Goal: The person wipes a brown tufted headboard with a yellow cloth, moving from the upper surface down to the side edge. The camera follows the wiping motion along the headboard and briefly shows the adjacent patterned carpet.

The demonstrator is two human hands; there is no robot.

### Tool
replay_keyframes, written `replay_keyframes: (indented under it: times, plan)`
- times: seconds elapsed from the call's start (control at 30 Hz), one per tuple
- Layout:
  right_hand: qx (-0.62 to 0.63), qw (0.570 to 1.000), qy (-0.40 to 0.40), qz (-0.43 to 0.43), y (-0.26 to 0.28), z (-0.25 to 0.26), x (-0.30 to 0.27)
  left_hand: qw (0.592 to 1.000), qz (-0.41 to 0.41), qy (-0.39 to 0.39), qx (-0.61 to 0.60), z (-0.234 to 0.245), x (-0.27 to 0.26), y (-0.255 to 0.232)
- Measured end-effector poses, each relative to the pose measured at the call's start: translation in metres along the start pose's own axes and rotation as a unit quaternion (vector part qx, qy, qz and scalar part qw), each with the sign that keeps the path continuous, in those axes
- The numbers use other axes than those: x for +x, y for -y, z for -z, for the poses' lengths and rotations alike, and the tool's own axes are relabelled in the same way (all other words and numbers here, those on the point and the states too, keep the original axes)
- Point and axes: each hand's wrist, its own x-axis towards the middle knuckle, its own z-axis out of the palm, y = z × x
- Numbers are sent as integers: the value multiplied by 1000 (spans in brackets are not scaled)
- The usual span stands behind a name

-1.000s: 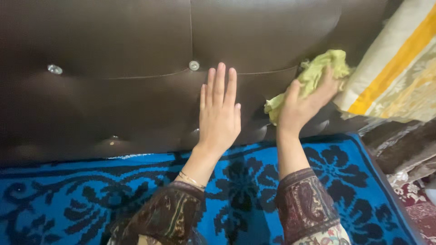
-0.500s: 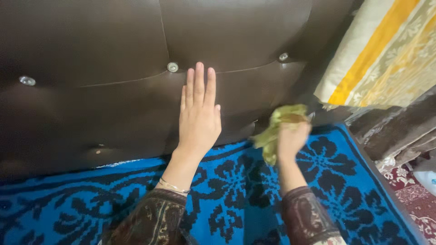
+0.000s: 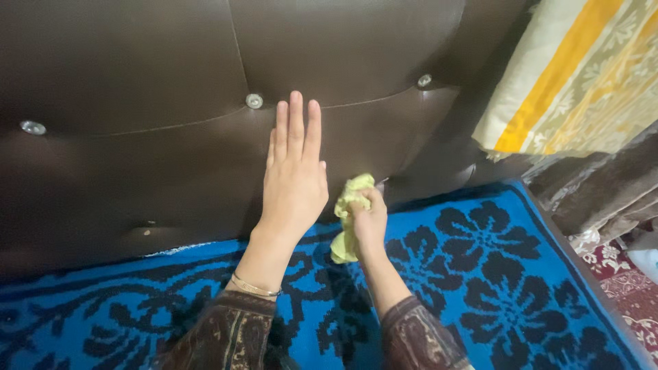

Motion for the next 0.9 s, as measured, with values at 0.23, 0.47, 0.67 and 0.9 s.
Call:
replay_keyframes:
  times: [0.23,0.47,0.67,0.9]
  plan:
    - [-107,930,-113,334,100,23,63,1000,22,2,-18,-6,-2,-1]
    - [-223,931,-57,284,70,10,28,999,23,-12,-23,-13,1,-1]
    - [18,975,110,193,79,41,16,995,-21,-48,-84,-6,-10,-15]
    - [473,860,183,-51,145,77,10,929,-39,4,-368,-20,-18,-69]
